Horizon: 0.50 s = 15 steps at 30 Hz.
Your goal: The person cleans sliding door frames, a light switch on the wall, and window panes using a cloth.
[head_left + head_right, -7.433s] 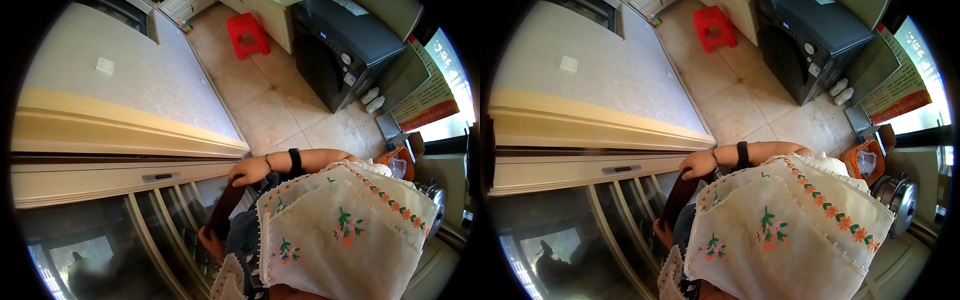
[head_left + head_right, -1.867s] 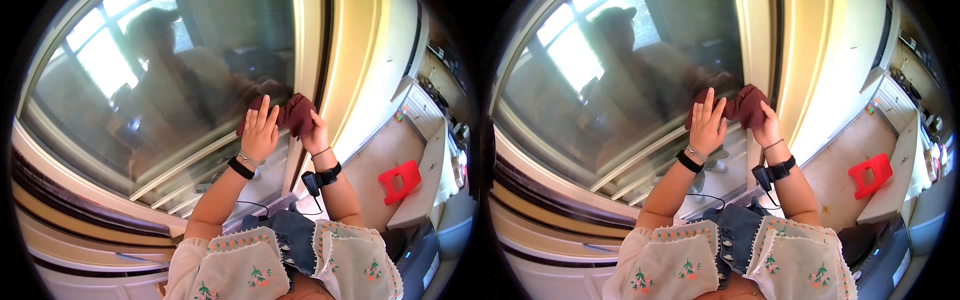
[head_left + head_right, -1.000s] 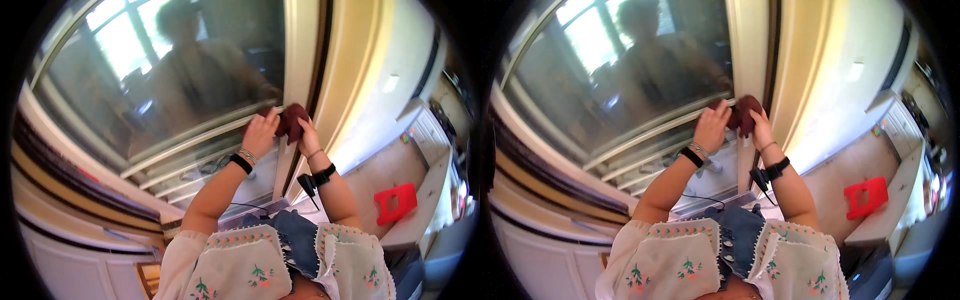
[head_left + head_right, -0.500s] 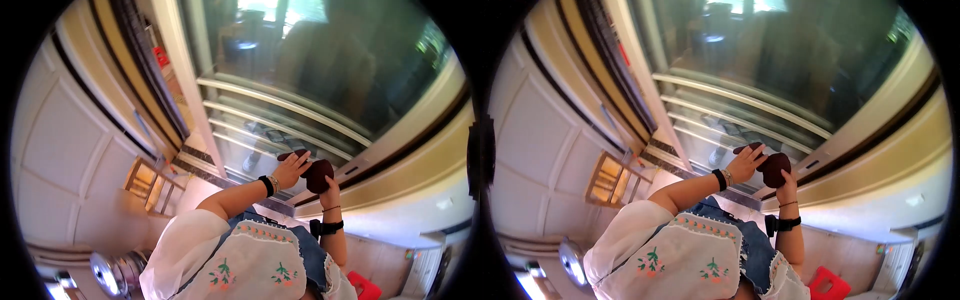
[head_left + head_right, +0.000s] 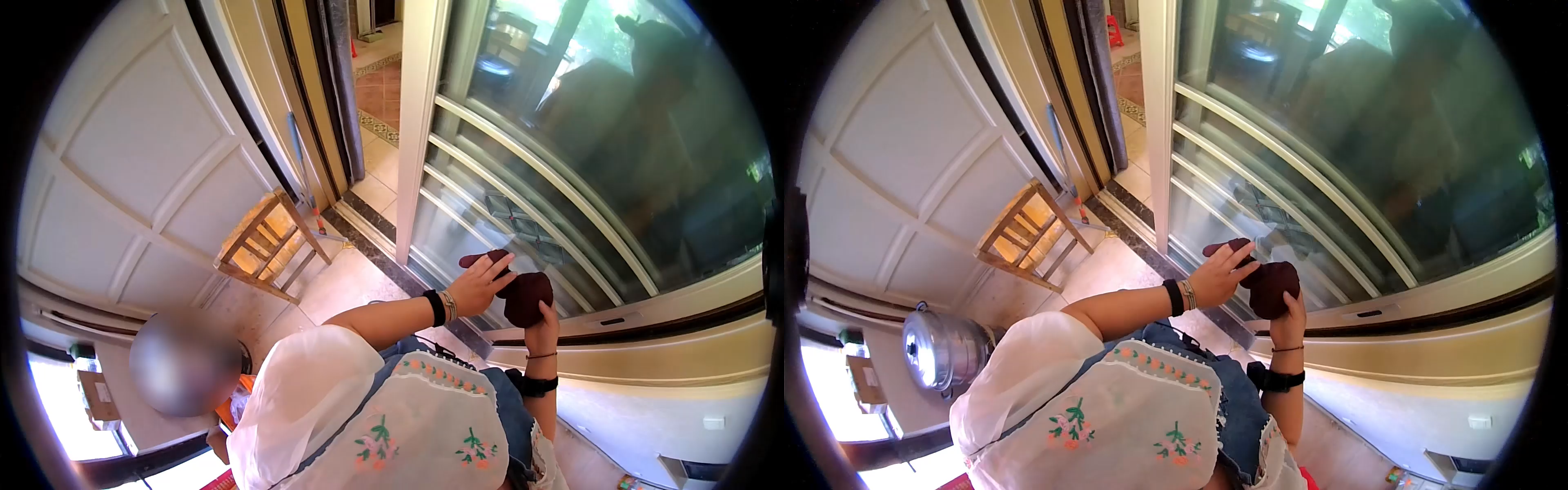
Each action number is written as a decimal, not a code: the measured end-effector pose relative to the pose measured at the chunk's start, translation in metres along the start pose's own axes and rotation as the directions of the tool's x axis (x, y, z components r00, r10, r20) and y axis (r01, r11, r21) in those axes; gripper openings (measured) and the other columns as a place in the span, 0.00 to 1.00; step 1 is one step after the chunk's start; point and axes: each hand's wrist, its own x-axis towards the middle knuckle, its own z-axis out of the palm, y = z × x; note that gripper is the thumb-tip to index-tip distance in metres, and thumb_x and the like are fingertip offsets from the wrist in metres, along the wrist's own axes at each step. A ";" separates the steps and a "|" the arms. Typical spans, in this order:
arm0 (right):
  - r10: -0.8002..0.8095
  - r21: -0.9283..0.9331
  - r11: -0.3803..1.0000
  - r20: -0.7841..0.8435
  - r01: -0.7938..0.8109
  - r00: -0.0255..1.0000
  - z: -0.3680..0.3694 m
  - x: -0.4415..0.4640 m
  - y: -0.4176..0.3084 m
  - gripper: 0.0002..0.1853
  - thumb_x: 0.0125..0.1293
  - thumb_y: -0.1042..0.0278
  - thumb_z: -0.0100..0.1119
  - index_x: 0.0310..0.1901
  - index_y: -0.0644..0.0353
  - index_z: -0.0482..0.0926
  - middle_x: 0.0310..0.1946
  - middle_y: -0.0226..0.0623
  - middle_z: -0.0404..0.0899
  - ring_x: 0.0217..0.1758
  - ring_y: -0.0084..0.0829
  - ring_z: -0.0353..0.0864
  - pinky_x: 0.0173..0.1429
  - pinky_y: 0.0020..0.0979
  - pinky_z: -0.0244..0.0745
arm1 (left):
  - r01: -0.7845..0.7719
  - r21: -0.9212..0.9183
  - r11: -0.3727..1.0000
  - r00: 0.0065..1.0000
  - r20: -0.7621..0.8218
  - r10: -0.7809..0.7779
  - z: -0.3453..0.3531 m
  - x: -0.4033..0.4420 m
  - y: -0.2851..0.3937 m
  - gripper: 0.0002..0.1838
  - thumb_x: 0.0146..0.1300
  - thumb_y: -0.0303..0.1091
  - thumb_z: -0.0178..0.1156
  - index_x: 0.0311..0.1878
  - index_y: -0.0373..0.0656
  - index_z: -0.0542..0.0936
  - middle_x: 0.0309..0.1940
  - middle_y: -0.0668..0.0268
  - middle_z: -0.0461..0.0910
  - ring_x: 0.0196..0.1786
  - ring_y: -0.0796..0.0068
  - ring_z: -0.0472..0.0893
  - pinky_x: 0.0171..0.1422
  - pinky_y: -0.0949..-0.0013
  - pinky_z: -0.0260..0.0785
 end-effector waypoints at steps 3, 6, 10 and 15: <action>-0.022 -0.011 1.000 0.001 0.022 1.000 0.022 0.000 0.007 0.27 0.60 0.69 0.49 0.63 0.63 0.61 0.59 0.42 0.66 0.63 0.38 0.65 0.67 0.38 0.59 | 0.010 -0.033 0.999 1.000 0.004 -0.010 -0.017 -0.011 -0.016 0.30 0.46 0.22 0.53 0.59 0.45 0.68 0.65 0.50 0.55 0.57 0.48 0.65 0.63 0.52 0.57; -0.015 0.039 0.999 0.017 0.015 1.000 0.050 0.001 0.024 0.28 0.60 0.69 0.50 0.63 0.63 0.61 0.59 0.42 0.66 0.63 0.38 0.64 0.67 0.39 0.59 | -0.019 -0.048 0.999 1.000 -0.002 0.019 -0.044 -0.024 -0.037 0.30 0.47 0.22 0.54 0.59 0.45 0.68 0.65 0.50 0.55 0.56 0.47 0.65 0.63 0.52 0.58; 0.032 0.091 0.995 0.006 -0.033 0.999 0.078 0.006 0.067 0.25 0.63 0.65 0.49 0.62 0.61 0.63 0.59 0.40 0.68 0.62 0.37 0.66 0.67 0.39 0.59 | -0.001 -0.035 0.999 1.000 -0.016 0.001 -0.088 -0.045 -0.067 0.29 0.46 0.22 0.54 0.58 0.43 0.68 0.65 0.51 0.55 0.55 0.48 0.66 0.63 0.53 0.58; 0.104 0.126 0.986 0.010 -0.104 0.995 0.118 0.011 0.112 0.26 0.64 0.60 0.48 0.62 0.62 0.63 0.60 0.40 0.67 0.63 0.37 0.66 0.67 0.39 0.59 | 0.042 -0.085 0.996 0.999 -0.022 -0.044 -0.126 -0.079 -0.106 0.29 0.48 0.23 0.53 0.58 0.42 0.68 0.65 0.50 0.56 0.54 0.47 0.66 0.62 0.52 0.58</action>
